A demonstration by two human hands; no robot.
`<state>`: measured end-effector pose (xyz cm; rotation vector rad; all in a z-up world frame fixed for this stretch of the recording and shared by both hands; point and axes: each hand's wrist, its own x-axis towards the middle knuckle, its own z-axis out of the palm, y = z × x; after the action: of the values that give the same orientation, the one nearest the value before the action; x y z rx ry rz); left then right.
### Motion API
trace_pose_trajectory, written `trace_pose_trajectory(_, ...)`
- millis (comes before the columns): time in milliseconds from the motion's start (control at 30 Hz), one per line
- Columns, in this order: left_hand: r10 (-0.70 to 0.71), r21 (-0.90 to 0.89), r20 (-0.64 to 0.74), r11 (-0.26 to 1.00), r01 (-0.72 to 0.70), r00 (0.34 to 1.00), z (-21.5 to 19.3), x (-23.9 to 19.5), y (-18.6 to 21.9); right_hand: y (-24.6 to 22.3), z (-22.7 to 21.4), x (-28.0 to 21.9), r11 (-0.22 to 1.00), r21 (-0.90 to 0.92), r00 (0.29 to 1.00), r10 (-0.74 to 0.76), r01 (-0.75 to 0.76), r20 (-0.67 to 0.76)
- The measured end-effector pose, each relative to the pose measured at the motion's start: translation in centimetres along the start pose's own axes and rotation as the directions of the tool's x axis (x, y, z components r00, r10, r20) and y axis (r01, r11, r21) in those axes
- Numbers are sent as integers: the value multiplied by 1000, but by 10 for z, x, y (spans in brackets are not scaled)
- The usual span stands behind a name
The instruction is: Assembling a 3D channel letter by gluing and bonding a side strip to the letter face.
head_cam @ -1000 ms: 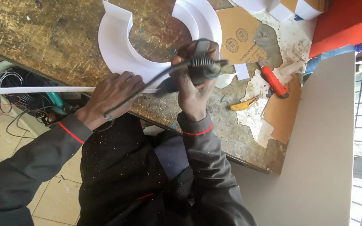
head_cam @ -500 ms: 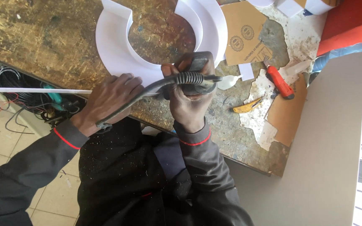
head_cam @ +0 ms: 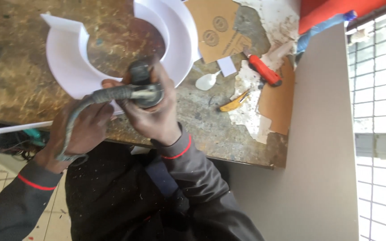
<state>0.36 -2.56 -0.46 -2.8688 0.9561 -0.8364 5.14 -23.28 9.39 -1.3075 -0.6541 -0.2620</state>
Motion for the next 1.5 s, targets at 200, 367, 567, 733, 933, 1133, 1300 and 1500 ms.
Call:
trace_pose_trajectory(200,-48,39,10,998,48,999,2,1,4,-26,10,9,993,-96,997,68,-72,-44)
trace_pose_trajectory(367,-45,22,-35,999,46,998,10,-8,0,-24,9,4,986,-139,995,90,-95,-43)
trace_pose_trajectory(567,-56,98,101,994,46,993,18,-19,-1,-31,13,5,976,-180,992,111,-120,-61)
trace_pose_trajectory(733,-44,8,136,999,44,990,8,-2,0,-29,13,5,976,-173,990,121,-132,-73)
trace_pose_trajectory(933,-54,-14,22,998,54,998,20,-12,1,-32,8,9,955,-232,983,177,-183,-49)
trace_pose_trajectory(1133,5,-175,-39,984,-12,999,-13,25,2,-32,10,9,977,-52,978,205,-206,-25)
trace_pose_trajectory(1300,-59,-190,17,980,61,998,-13,22,3,-31,9,11,949,-235,977,200,-212,-72)
trace_pose_trajectory(1500,-92,-288,32,953,97,995,-13,23,3,-34,9,11,923,-295,969,235,-249,-81)
